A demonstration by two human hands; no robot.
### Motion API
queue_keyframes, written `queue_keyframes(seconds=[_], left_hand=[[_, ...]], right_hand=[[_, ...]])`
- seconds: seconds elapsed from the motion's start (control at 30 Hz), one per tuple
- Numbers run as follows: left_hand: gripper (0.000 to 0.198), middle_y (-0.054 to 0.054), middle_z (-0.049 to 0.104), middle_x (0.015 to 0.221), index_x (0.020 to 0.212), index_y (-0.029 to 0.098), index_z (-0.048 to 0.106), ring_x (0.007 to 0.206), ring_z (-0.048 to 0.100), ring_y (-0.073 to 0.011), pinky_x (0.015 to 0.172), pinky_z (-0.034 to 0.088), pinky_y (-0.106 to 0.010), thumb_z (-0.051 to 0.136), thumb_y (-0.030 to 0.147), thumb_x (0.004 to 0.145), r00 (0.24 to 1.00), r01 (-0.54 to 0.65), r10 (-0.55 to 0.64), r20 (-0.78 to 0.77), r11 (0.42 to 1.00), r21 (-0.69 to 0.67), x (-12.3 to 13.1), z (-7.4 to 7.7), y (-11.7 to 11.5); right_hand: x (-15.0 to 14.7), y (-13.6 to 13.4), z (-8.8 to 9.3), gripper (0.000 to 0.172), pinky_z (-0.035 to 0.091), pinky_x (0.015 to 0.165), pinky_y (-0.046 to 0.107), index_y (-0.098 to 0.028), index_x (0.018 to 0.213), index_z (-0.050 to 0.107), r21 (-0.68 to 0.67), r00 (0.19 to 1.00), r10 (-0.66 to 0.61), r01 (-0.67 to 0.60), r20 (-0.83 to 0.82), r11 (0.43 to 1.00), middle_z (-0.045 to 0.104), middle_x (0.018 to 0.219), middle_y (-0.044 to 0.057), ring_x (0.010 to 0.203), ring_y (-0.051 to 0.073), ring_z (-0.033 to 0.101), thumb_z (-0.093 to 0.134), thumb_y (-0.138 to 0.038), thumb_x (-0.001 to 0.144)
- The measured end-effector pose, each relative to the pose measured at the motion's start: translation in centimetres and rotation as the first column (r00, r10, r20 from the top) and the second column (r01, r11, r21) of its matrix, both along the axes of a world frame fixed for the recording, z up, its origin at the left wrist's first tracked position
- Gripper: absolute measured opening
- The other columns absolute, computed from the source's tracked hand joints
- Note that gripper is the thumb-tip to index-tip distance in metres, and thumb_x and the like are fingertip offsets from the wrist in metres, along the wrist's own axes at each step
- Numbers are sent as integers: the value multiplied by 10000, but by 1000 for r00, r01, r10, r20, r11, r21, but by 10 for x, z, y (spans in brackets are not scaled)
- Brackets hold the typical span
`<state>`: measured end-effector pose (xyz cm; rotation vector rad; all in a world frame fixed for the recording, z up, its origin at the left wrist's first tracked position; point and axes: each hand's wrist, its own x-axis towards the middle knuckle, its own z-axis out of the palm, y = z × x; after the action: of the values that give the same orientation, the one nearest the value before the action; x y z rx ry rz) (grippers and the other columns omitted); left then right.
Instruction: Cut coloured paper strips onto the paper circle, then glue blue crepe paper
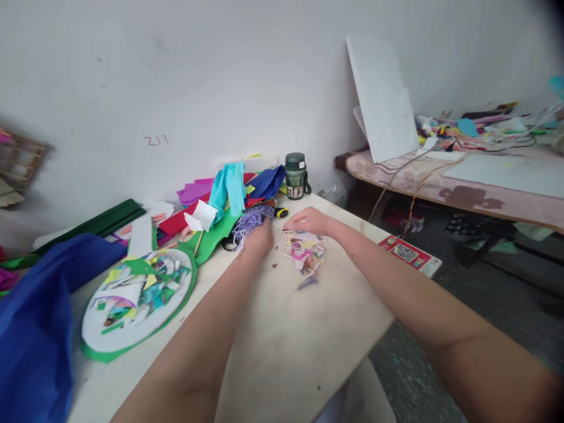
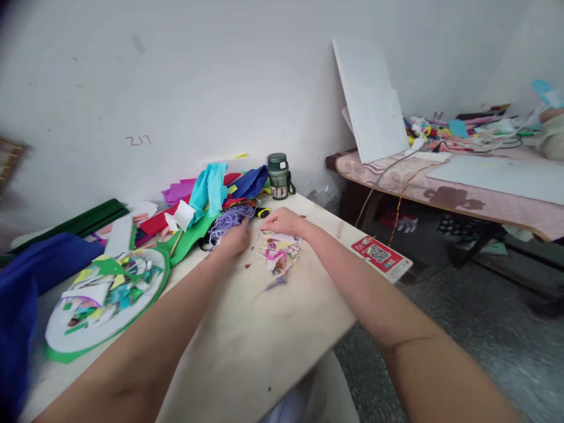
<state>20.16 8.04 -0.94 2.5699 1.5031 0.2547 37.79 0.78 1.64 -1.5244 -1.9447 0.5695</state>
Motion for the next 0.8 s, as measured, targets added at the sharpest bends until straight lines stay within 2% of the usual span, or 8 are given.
queue_keyframes(seconds=[0.1,0.17,0.3,0.4,0.47,0.6,0.7,0.8], left_hand=[[487,-169,631,1016,1320,201,371,954,581,-311,811,394,-440,304,153,840,985,117,-92,-148,979,167,0,10,-15],[469,-174,648,924,1258,157,456,917,589,-309,777,407,-424,296,100,821,970,167,-121,-211,962,215,-2,17,-21],[435,-163,649,935,1162,164,548,904,592,-300,739,428,-405,316,95,801,967,133,-79,-241,967,218,-5,25,-25],[351,-139,633,1038,1084,209,605,951,577,-297,755,435,-392,402,213,798,970,82,-49,-240,988,132,-6,40,-32],[310,-133,632,1046,1002,206,649,963,572,-303,764,435,-384,467,312,775,965,86,-58,-257,991,99,-6,57,-43],[294,-174,650,875,864,127,675,893,595,-305,725,436,-374,466,318,784,981,37,23,-194,954,299,-2,86,-79],[345,-147,647,860,888,139,647,882,597,-281,743,439,-376,406,374,813,995,88,-73,-61,955,282,3,75,-113],[480,-124,616,1030,1094,157,541,997,552,-269,826,430,-379,473,486,752,980,142,-160,120,978,150,5,38,-142]], right_hand=[[30,11,-11,408,351,968,323,-182,1080,636,80,957,-291,289,13,954,576,1194,60,1120,219,506,500,-427,784],[43,14,-21,457,259,1036,364,-191,1140,597,4,921,-384,385,63,923,460,1317,68,1234,240,387,503,-455,779],[44,7,-32,493,216,1064,347,-201,1153,588,-163,974,-219,206,-62,965,473,1305,53,1250,223,368,495,-506,777],[41,0,-28,564,252,1049,359,-198,1124,608,-141,977,-127,103,-173,985,513,1268,53,1203,236,429,513,-585,725],[42,-2,-26,603,228,1060,357,-187,1132,602,-67,975,-138,129,-173,989,495,1286,63,1220,232,407,513,-608,710],[48,-2,-33,621,174,1079,342,-185,1222,524,-33,966,-240,238,-94,971,387,1372,65,1280,199,316,386,-607,788],[45,-3,-38,596,175,1075,327,-158,1280,457,-70,963,-269,269,21,960,346,1396,73,1292,186,292,292,-541,854],[38,-5,-38,559,160,1075,325,-158,1295,437,-66,951,-284,294,125,954,342,1399,64,1308,175,256,242,-483,884]])
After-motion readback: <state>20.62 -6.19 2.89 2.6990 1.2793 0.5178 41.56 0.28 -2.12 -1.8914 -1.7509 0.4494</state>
